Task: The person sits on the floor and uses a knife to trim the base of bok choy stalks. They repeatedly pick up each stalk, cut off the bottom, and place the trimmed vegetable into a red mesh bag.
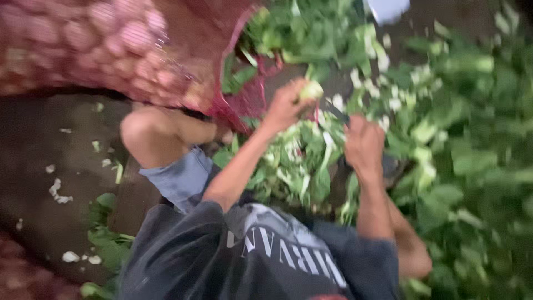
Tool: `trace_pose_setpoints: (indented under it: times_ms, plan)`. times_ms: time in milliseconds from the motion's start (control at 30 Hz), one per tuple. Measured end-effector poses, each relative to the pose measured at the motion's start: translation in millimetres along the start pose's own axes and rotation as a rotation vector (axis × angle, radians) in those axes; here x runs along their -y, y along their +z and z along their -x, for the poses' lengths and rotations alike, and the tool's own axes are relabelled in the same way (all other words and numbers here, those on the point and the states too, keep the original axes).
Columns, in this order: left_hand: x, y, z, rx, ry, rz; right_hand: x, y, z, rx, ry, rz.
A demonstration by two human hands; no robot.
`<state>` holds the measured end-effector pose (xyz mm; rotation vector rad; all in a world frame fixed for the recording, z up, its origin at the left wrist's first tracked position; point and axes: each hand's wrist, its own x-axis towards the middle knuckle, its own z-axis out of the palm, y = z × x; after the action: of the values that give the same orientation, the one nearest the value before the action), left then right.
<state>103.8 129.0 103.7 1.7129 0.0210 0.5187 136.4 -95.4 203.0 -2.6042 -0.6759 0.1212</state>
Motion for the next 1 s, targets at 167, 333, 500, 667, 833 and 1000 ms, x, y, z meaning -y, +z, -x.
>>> trace_pose_setpoints:
  times_ms: [167, 333, 500, 667, 833, 1000]
  plan:
    - [-36, -9, 23, 0.033, 0.164, 0.079, 26, -2, 6, -0.161, -0.161, -0.019]
    - [-52, 2, 27, 0.099, 0.186, 0.125, 32, 0, 17, -0.205, -0.103, -0.020]
    - [-37, 15, 35, 0.185, 0.184, 0.170, 15, 8, 26, -0.225, -0.133, -0.013]
    - [-15, 33, 43, 0.312, -0.153, 0.073, -48, 50, 26, -0.183, -0.050, -0.002]
    - [-3, 34, 44, 0.278, 0.156, 0.211, -127, 78, 32, -0.180, 0.163, -0.283]
    - [-1, 49, 47, 0.351, -0.355, 0.256, -125, 90, 47, 0.105, 0.231, -1.426]
